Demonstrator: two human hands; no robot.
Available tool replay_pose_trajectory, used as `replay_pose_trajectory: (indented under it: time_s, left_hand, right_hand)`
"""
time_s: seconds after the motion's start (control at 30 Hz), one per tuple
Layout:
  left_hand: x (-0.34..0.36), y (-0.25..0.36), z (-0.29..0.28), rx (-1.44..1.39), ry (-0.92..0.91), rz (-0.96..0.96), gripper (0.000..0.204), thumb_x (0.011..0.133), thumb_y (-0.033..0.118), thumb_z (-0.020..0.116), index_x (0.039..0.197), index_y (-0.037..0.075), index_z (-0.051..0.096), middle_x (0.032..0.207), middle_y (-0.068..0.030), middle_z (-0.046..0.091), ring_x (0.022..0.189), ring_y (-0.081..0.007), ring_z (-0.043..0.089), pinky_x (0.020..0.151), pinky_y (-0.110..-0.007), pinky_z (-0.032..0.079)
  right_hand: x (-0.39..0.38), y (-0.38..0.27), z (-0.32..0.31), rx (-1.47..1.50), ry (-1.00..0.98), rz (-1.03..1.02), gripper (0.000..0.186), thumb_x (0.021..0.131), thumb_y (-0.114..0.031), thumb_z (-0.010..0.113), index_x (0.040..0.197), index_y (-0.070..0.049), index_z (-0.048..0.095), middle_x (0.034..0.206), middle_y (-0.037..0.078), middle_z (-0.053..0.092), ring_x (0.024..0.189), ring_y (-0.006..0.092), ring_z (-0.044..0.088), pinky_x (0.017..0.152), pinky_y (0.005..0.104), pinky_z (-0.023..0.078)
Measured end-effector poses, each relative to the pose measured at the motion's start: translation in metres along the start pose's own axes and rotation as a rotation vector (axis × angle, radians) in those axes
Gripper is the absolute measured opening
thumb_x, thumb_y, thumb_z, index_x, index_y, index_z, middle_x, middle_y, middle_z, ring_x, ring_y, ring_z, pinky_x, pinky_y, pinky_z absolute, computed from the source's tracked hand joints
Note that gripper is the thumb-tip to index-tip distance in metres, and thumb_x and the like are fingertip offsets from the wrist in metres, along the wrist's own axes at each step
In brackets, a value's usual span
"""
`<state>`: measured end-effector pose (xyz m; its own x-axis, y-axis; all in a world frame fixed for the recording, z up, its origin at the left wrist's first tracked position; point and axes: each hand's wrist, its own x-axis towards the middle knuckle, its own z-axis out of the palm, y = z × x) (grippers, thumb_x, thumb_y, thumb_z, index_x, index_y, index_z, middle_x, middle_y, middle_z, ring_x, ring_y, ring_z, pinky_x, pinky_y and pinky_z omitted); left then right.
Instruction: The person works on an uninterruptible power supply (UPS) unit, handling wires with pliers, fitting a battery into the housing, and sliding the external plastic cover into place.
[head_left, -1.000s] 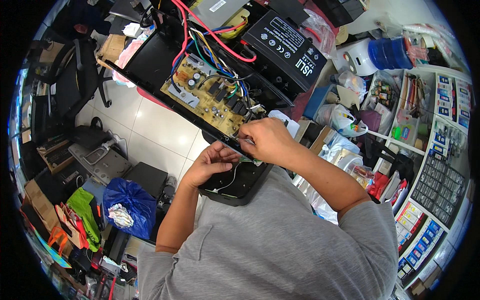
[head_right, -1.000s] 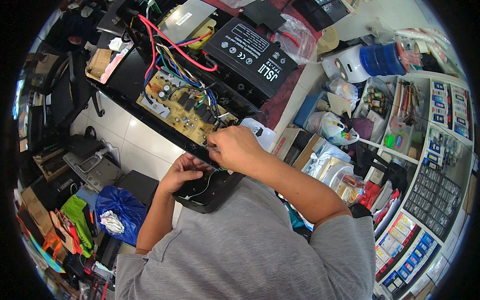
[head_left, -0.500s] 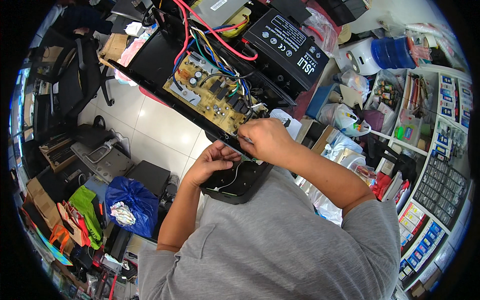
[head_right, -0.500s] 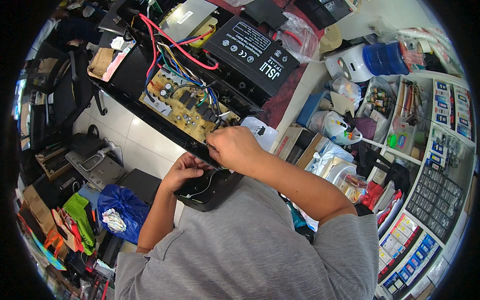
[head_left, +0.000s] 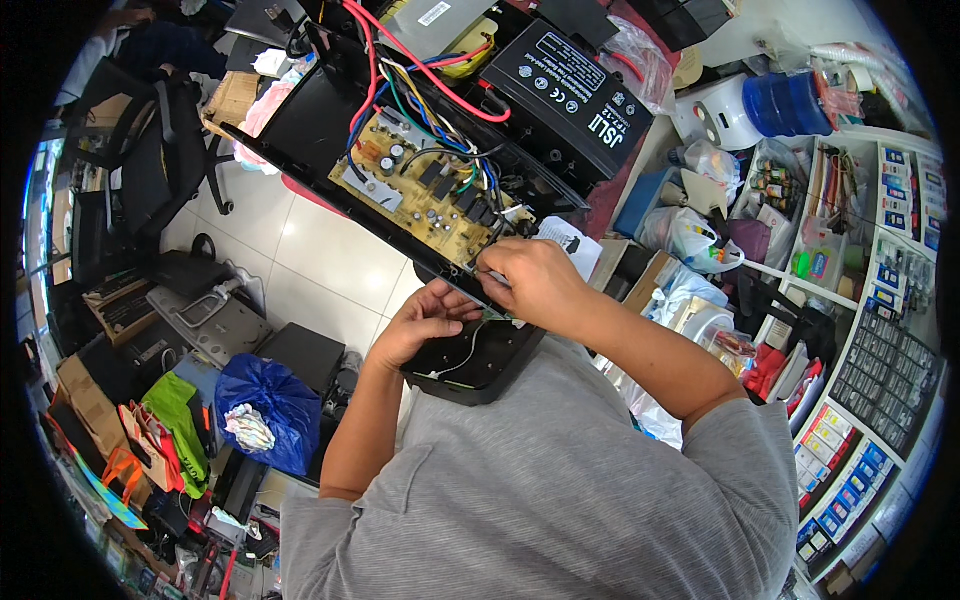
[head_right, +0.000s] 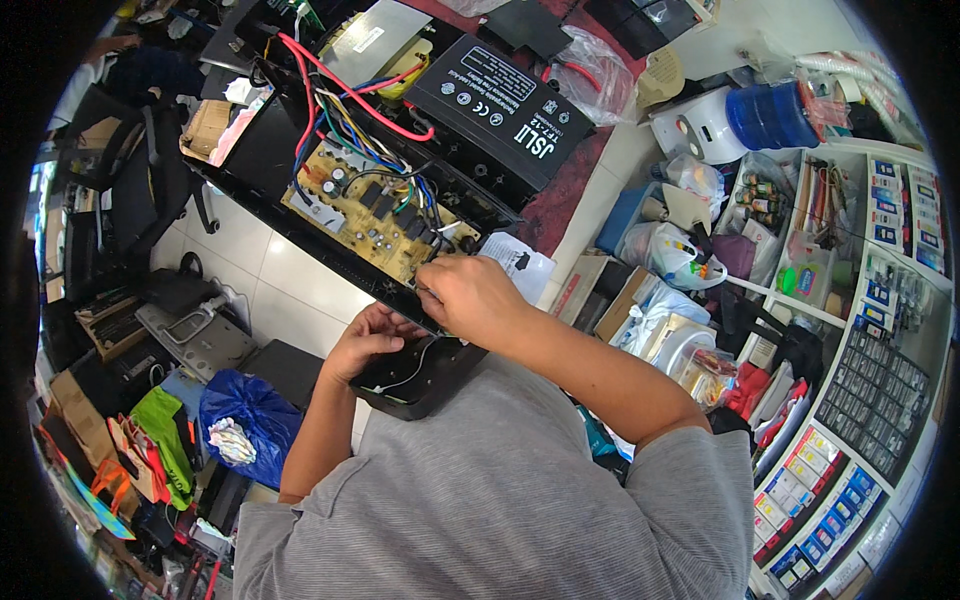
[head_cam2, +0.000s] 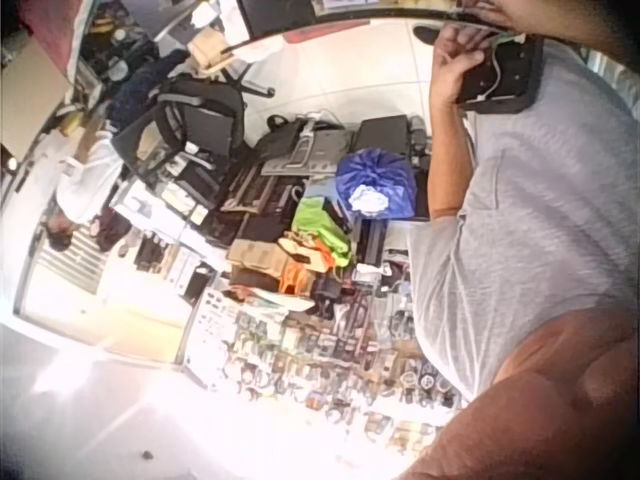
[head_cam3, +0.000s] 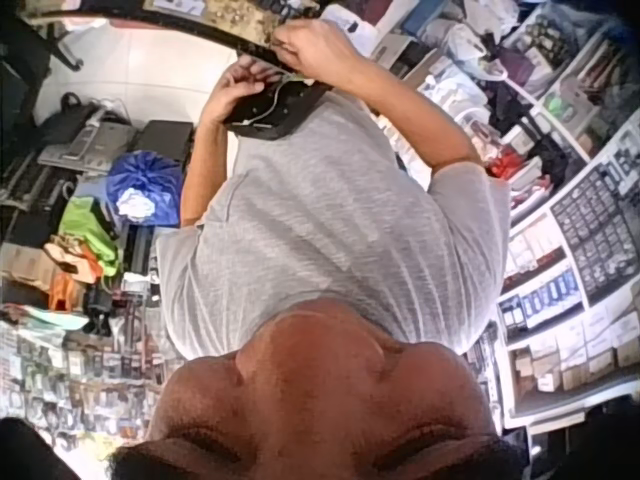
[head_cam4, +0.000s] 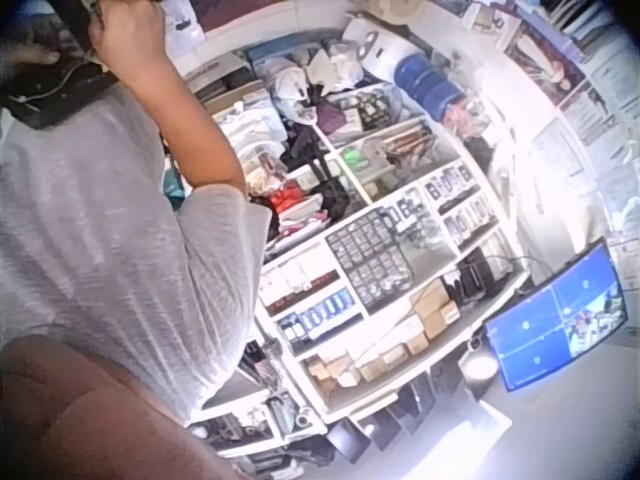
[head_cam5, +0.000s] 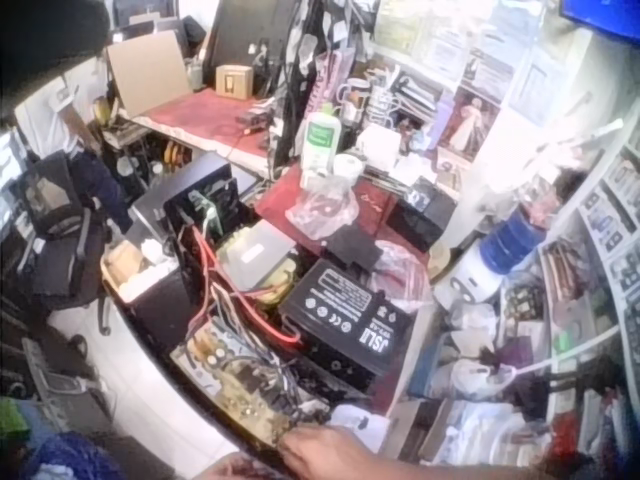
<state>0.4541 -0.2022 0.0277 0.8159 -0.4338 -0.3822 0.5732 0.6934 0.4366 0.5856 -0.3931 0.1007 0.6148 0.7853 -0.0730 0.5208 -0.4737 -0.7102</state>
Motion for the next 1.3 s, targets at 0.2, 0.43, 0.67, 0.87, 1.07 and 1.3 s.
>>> replay_pose_trajectory:
  time_s: [0.2, 0.43, 0.67, 0.87, 1.07, 1.3]
  left_hand:
    - [0.001, 0.000, 0.002, -0.011, -0.017, 0.012, 0.057, 0.077, -0.002, 0.065, 0.133, -0.001, 0.051, 0.134, -0.0151, 0.061, 0.125, -0.0237, 0.058, 0.115, -0.038, 0.038]
    - [0.004, 0.001, 0.004, -0.071, -0.037, 0.015, 0.054, 0.079, 0.005, 0.066, 0.131, -0.003, 0.051, 0.131, -0.0160, 0.061, 0.127, -0.0259, 0.056, 0.116, -0.038, 0.037]
    - [0.002, -0.001, 0.000, -0.119, -0.036, 0.004, 0.053, 0.078, 0.014, 0.069, 0.126, -0.002, 0.051, 0.126, -0.0172, 0.059, 0.130, -0.0314, 0.052, 0.115, -0.042, 0.037]
    - [0.001, -0.003, 0.008, -0.084, -0.032, 0.003, 0.056, 0.078, 0.026, 0.068, 0.128, 0.005, 0.054, 0.130, -0.0150, 0.060, 0.130, -0.0314, 0.053, 0.114, -0.045, 0.037]
    - [-0.004, -0.008, 0.024, -0.173, 0.059, 0.040, 0.060, 0.081, 0.032, 0.070, 0.130, 0.005, 0.049, 0.135, -0.0181, 0.056, 0.134, -0.0317, 0.049, 0.116, -0.045, 0.035]
    - [-0.007, -0.026, 0.065, -0.237, 0.192, 0.135, 0.074, 0.092, 0.062, 0.052, 0.145, 0.011, 0.041, 0.145, -0.0160, 0.049, 0.130, -0.0359, 0.051, 0.108, -0.054, 0.040]
  right_hand:
    - [-0.002, 0.006, 0.004, 0.054, -0.007, -0.047, 0.012, 0.078, -0.006, 0.073, 0.085, -0.002, 0.065, 0.078, 0.014, 0.066, 0.074, 0.0333, 0.067, 0.065, 0.0415, 0.053]
    - [-0.023, -0.012, -0.010, 0.335, 0.245, 0.114, 0.017, 0.080, -0.004, 0.072, 0.098, -0.002, 0.069, 0.091, 0.015, 0.068, 0.078, 0.0307, 0.067, 0.069, 0.0380, 0.054]
    - [-0.090, -0.016, -0.024, 0.052, 0.020, -0.046, 0.035, 0.073, -0.007, 0.074, 0.108, -0.008, 0.068, 0.103, 0.009, 0.067, 0.107, 0.0299, 0.059, 0.095, 0.0406, 0.046]
    - [-0.096, -0.007, -0.006, 0.272, 0.015, -0.036, 0.031, 0.071, -0.010, 0.082, 0.099, -0.008, 0.069, 0.099, 0.007, 0.067, 0.105, 0.0298, 0.058, 0.093, 0.0414, 0.046]
    - [-0.097, -0.010, -0.028, 0.407, 0.032, -0.039, 0.027, 0.071, -0.005, 0.082, 0.096, -0.006, 0.072, 0.099, 0.007, 0.068, 0.107, 0.0276, 0.058, 0.095, 0.0403, 0.046]
    - [-0.080, 0.044, -0.060, 0.519, -0.017, -0.127, 0.029, 0.086, -0.010, 0.075, 0.113, -0.005, 0.070, 0.105, 0.007, 0.068, 0.105, 0.0215, 0.059, 0.096, 0.0356, 0.045]
